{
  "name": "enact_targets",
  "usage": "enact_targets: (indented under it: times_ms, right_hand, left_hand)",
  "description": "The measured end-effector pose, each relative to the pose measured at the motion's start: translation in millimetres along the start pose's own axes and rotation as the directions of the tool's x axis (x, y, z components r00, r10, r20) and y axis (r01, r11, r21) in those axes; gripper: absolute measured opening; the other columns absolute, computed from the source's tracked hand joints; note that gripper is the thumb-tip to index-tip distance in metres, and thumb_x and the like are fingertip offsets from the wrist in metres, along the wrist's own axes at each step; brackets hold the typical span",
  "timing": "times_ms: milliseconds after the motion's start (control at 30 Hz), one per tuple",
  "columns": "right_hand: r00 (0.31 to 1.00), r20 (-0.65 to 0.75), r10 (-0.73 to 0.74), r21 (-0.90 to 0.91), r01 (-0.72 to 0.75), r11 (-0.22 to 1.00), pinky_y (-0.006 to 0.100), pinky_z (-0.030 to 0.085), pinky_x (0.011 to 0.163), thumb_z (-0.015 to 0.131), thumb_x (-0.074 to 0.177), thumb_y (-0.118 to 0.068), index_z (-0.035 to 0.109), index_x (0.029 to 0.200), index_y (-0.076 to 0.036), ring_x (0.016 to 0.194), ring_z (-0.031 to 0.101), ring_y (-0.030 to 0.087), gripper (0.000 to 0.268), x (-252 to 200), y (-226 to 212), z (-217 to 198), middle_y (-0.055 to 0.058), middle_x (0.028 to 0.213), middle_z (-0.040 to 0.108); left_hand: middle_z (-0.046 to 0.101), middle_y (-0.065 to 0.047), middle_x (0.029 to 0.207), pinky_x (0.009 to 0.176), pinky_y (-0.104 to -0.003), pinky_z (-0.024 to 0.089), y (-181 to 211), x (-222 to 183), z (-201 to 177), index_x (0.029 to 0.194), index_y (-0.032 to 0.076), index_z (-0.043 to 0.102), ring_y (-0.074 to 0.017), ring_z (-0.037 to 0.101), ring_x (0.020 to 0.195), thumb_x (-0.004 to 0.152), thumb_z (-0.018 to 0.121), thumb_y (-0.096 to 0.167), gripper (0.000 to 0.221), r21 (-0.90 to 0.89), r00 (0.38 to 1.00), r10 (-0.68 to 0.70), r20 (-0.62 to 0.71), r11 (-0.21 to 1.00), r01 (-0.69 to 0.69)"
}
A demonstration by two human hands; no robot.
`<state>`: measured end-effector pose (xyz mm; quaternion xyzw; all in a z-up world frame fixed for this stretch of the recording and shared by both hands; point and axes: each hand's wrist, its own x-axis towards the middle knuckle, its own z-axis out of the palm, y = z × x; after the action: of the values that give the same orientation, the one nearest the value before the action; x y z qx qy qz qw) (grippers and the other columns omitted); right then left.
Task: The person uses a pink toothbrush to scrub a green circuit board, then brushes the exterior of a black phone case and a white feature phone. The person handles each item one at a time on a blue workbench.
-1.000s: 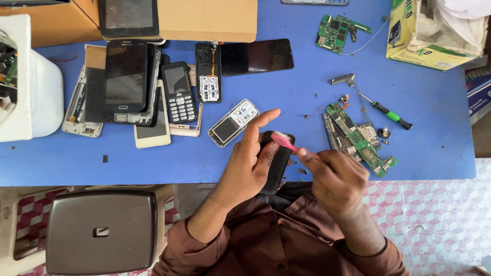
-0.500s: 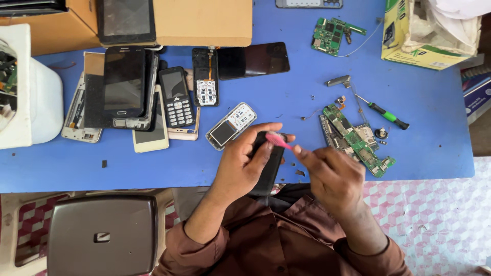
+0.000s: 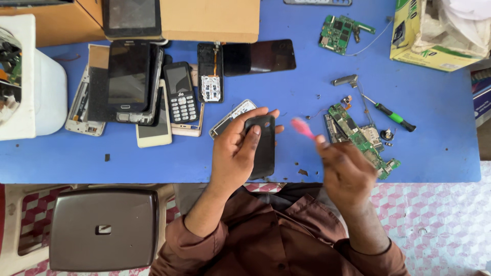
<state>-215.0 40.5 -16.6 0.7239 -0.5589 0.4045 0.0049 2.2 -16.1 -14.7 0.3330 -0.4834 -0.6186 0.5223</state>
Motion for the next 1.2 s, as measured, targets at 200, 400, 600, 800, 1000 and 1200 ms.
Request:
enact_targets:
  times_ms: [200, 400, 600, 800, 1000, 1200]
  right_hand:
    - [0.995, 0.09, 0.046, 0.047, -0.051, 0.998, 0.031, 0.048, 0.055, 0.069, 0.088, 0.009, 0.076, 0.119, -0.01, 0.062, 0.06, 0.015, 0.037, 1, -17, 6, 0.008, 0.083, 0.066]
    - [0.997, 0.052, -0.062, -0.038, 0.064, 0.997, 0.032, 0.045, 0.052, 0.069, 0.088, 0.011, 0.077, 0.118, -0.009, 0.06, 0.059, 0.017, 0.037, 3, -12, 7, 0.007, 0.081, 0.065]
    - [0.965, 0.255, -0.066, 0.094, 0.043, 0.995, 0.031, 0.046, 0.051, 0.066, 0.087, 0.009, 0.077, 0.116, -0.014, 0.056, 0.056, 0.015, 0.038, -3, -10, -3, 0.004, 0.078, 0.063]
    - [0.958, 0.248, -0.143, 0.142, 0.11, 0.984, 0.03, 0.045, 0.048, 0.065, 0.086, 0.01, 0.077, 0.117, -0.013, 0.055, 0.057, 0.012, 0.04, 3, -4, -15, 0.002, 0.078, 0.062]
    - [0.98, 0.179, -0.087, 0.062, 0.077, 0.995, 0.033, 0.046, 0.053, 0.067, 0.087, 0.009, 0.075, 0.122, -0.01, 0.06, 0.058, 0.017, 0.041, -4, -21, 5, 0.006, 0.083, 0.062]
    - [0.974, 0.216, -0.07, 0.088, 0.053, 0.995, 0.035, 0.045, 0.053, 0.067, 0.086, 0.008, 0.076, 0.121, -0.01, 0.058, 0.057, 0.019, 0.041, -20, -35, 6, 0.005, 0.079, 0.059]
  left_hand:
    - [0.077, -0.011, 0.129, 0.054, -0.019, 0.043, 14, -2, 12, 0.135, 0.0, 0.061, -0.0067, 0.054, 0.065, 0.105, 0.052, 0.0, 0.031, 0.34, 0.998, 0.051, -0.046, 0.94, -0.033]
    - [0.078, -0.01, 0.123, 0.075, -0.021, 0.059, 10, -2, 13, 0.136, 0.001, 0.062, -0.0083, 0.076, 0.091, 0.106, 0.056, -0.002, 0.031, 0.428, 0.989, 0.141, 0.04, 0.892, -0.144]
    - [0.071, -0.016, 0.134, 0.096, -0.03, 0.066, 8, 2, 9, 0.139, -0.001, 0.057, -0.0223, 0.076, 0.116, 0.111, 0.05, 0.0, 0.029, 0.312, 0.968, 0.248, -0.021, 0.922, -0.23]
    - [0.071, -0.022, 0.131, 0.1, -0.034, 0.064, 11, 4, 2, 0.137, -0.007, 0.054, -0.0292, 0.074, 0.119, 0.114, 0.046, 0.007, 0.028, 0.059, 0.986, 0.145, -0.084, 0.988, -0.141]
    - [0.07, -0.024, 0.131, 0.102, -0.039, 0.064, 16, 8, 13, 0.137, -0.007, 0.055, -0.0314, 0.074, 0.118, 0.115, 0.048, 0.009, 0.028, -0.05, 0.96, 0.164, -0.228, 0.983, -0.179]
    - [0.066, -0.026, 0.132, 0.107, -0.049, 0.064, 16, 8, 14, 0.141, -0.006, 0.052, -0.0353, 0.07, 0.12, 0.116, 0.051, 0.013, 0.031, -0.286, 0.936, 0.196, -0.293, 0.916, -0.282]
